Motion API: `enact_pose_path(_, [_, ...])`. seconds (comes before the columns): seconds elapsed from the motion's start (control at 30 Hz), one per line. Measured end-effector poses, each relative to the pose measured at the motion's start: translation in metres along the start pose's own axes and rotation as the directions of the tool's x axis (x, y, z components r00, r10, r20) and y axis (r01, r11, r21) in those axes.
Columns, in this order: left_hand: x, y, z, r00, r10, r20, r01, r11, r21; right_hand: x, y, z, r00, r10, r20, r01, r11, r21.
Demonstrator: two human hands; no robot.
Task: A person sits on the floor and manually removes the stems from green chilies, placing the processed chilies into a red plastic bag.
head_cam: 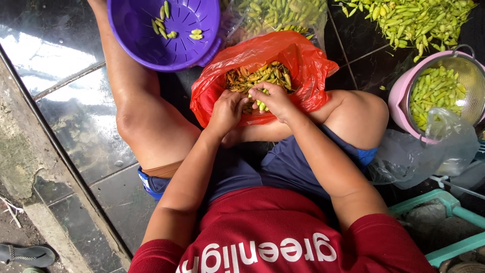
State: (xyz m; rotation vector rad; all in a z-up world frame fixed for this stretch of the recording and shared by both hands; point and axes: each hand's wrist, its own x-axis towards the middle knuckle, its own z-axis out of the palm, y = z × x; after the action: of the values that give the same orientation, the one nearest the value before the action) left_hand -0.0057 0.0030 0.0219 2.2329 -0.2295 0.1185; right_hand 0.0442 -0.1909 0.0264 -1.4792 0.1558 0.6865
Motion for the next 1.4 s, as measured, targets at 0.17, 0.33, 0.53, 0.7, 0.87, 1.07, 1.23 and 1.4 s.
enact_pose_path(0.17, [0.004, 0.013, -0.008, 0.998, 0.046, -0.048, -0.050, 0.995, -0.088, -0.005, -0.008, 0.003, 0.999, 0.038, 0.001, -0.038, 0.998, 0.052])
enact_pose_path(0.33, [0.008, 0.024, -0.018, 0.993, 0.094, -0.076, -0.103, 0.986, -0.128, -0.002, -0.008, 0.004, 0.997, 0.076, 0.007, -0.076, 0.988, 0.132])
enact_pose_path(0.53, [0.014, 0.034, -0.024, 0.986, 0.139, -0.096, -0.156, 0.967, -0.203, -0.001, -0.013, 0.004, 0.985, 0.166, 0.039, -0.170, 0.959, 0.227])
enact_pose_path(0.7, [0.015, 0.027, -0.027, 0.991, 0.072, -0.116, -0.089, 0.984, -0.157, 0.008, -0.019, -0.012, 0.987, 0.158, 0.003, -0.146, 0.905, 0.399])
enact_pose_path(0.87, [0.011, 0.008, -0.013, 0.997, 0.032, -0.074, -0.014, 0.972, 0.233, 0.008, -0.028, -0.024, 0.987, 0.128, 0.101, -0.162, 0.835, 0.525])
enact_pose_path(1.07, [0.003, -0.033, 0.037, 0.994, 0.112, 0.007, -0.093, 0.784, 0.614, 0.005, -0.036, -0.025, 0.977, 0.120, 0.176, -0.202, 0.783, 0.589])
enact_pose_path(1.23, [0.003, -0.039, 0.042, 0.989, 0.143, -0.031, -0.091, 0.768, 0.634, 0.008, -0.027, -0.020, 0.978, 0.160, 0.130, -0.204, 0.846, 0.492])
enact_pose_path(1.4, [0.005, -0.015, 0.022, 0.983, -0.108, -0.147, 0.135, 0.972, 0.191, 0.006, -0.022, -0.015, 0.981, 0.193, -0.013, -0.177, 0.926, 0.333])
